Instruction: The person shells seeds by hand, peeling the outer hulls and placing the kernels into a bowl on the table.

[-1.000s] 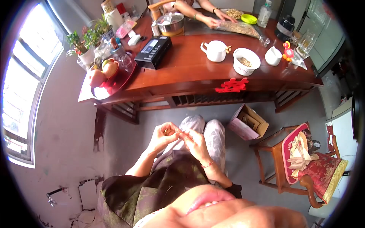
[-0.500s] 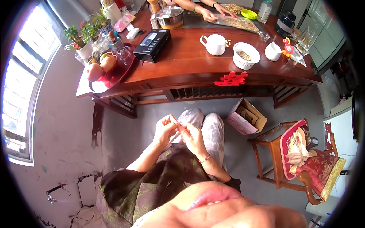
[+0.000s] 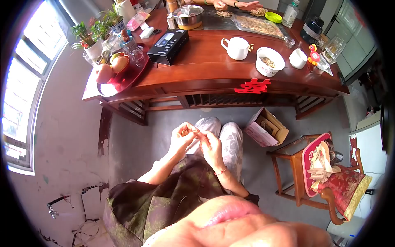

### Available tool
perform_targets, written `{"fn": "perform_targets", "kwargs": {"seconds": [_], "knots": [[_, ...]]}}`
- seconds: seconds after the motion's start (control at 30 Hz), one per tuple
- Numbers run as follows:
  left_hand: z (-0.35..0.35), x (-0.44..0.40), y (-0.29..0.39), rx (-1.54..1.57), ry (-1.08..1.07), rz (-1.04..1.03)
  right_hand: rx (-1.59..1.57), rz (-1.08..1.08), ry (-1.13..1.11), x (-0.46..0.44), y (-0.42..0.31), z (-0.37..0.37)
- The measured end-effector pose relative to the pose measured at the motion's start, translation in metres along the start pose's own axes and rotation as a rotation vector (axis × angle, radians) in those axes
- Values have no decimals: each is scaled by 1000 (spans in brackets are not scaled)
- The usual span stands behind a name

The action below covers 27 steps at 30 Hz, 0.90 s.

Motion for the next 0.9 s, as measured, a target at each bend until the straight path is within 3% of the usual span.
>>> {"fn": "perform_targets", "kwargs": {"seconds": [0.03,0.3,0.4,0.47,0.6,0.67,0.9], "knots": [[-1,-1,5,-120,0,-49,35,9,33,0,0,2],[7,-6,14,-149,-139,-29,-49,-42,-73,-1,-1,3],[14,-6,4,-112,-159,94,57,-8,-74,-2,-7,2],[9,-6,-1,168,-148,93,215,174,48,-1,-14,2],[5,-6,-2,166,-132,100,161,87,28,0,-10,5],[3,-8,4,-17,-148,7,97,31,28,0,-7,7],[2,-8,18,-131,-193,-21,28,50,8,-2,-7,6]]}}
Point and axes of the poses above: each hand's wrist, its own x-axis away from the middle knuckle, its own z-axis out of the back of the hand, y = z × x, the point moved 5 cm from there along -x, towards the middle knuckle, and after that the axes turned 12 degrees about -y, right-handed, at the moved point
